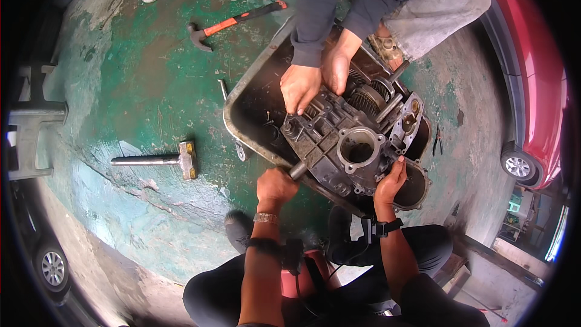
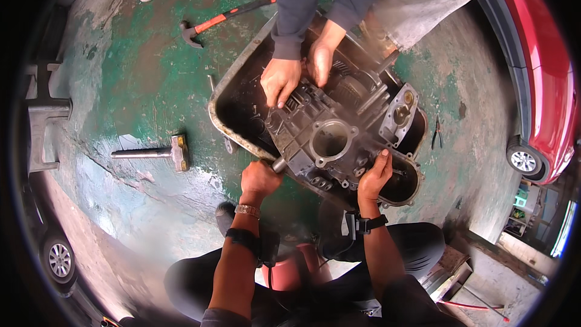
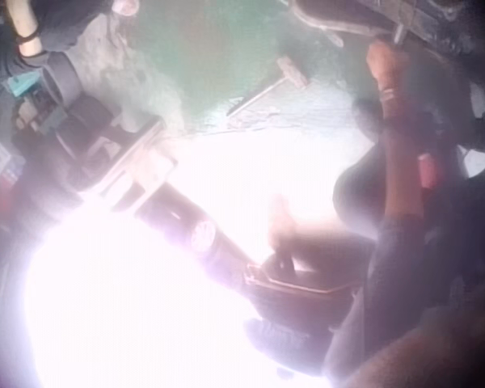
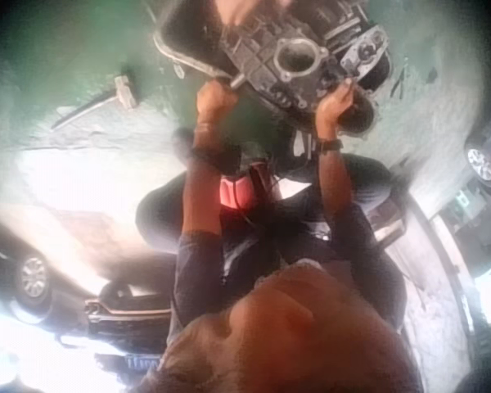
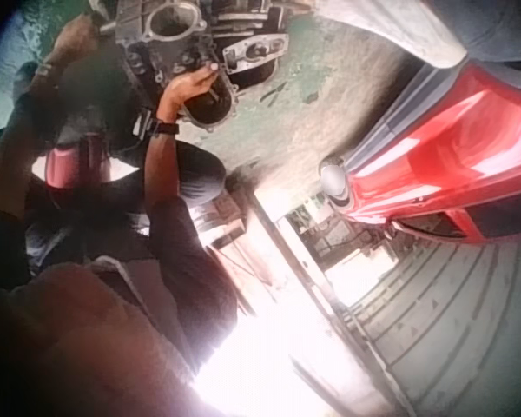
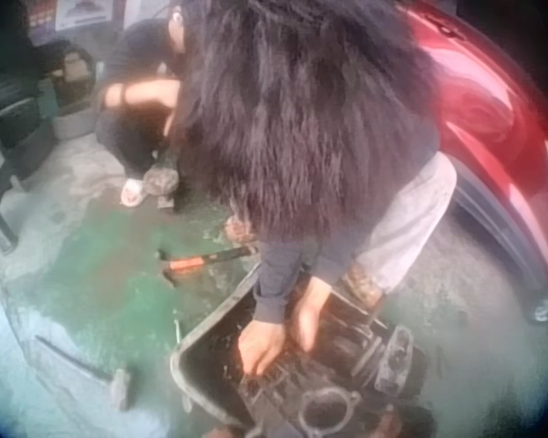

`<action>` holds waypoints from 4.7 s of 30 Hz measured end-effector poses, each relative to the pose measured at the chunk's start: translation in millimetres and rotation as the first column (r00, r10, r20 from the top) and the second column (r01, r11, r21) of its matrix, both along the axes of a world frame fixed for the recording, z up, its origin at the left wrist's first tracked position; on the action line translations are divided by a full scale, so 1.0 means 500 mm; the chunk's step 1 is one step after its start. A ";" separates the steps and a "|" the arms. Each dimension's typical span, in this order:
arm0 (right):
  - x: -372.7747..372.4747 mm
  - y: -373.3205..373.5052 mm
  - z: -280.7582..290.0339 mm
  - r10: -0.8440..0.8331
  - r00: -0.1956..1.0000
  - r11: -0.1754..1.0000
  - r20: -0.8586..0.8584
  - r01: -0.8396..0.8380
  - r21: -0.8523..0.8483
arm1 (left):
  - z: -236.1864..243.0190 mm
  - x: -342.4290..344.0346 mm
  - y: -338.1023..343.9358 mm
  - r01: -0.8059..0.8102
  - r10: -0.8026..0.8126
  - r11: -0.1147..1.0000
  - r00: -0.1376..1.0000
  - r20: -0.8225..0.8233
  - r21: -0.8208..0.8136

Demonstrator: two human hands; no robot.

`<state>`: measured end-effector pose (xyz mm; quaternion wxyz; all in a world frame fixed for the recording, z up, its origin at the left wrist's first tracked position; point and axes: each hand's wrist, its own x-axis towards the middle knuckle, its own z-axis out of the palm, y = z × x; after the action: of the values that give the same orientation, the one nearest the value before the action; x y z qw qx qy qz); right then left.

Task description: The person manipulates internal gears and components within a disassembled engine casing while it sits in a metal tray on the floor.

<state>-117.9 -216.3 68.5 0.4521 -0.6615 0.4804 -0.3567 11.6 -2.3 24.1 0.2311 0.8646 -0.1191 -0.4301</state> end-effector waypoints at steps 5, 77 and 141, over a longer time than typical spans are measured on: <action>-0.001 -0.001 0.002 0.005 1.000 1.000 -0.014 -0.005 0.002 | -0.009 -0.002 0.002 0.022 -0.023 1.000 1.000 0.018 0.022; -0.001 -0.001 0.003 -0.003 0.999 1.000 -0.037 0.002 -0.014 | -0.015 -0.001 0.003 0.071 -0.071 0.996 0.997 0.003 0.054; -0.007 -0.006 -0.006 -0.001 1.000 1.000 -0.021 0.001 0.002 | -0.006 0.000 0.000 0.012 -0.012 1.000 1.000 0.008 -0.004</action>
<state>-121.3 -219.2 65.7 0.4475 -0.6644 0.4859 -0.3495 11.7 -2.1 20.9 0.2298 0.8650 -0.1261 -0.4278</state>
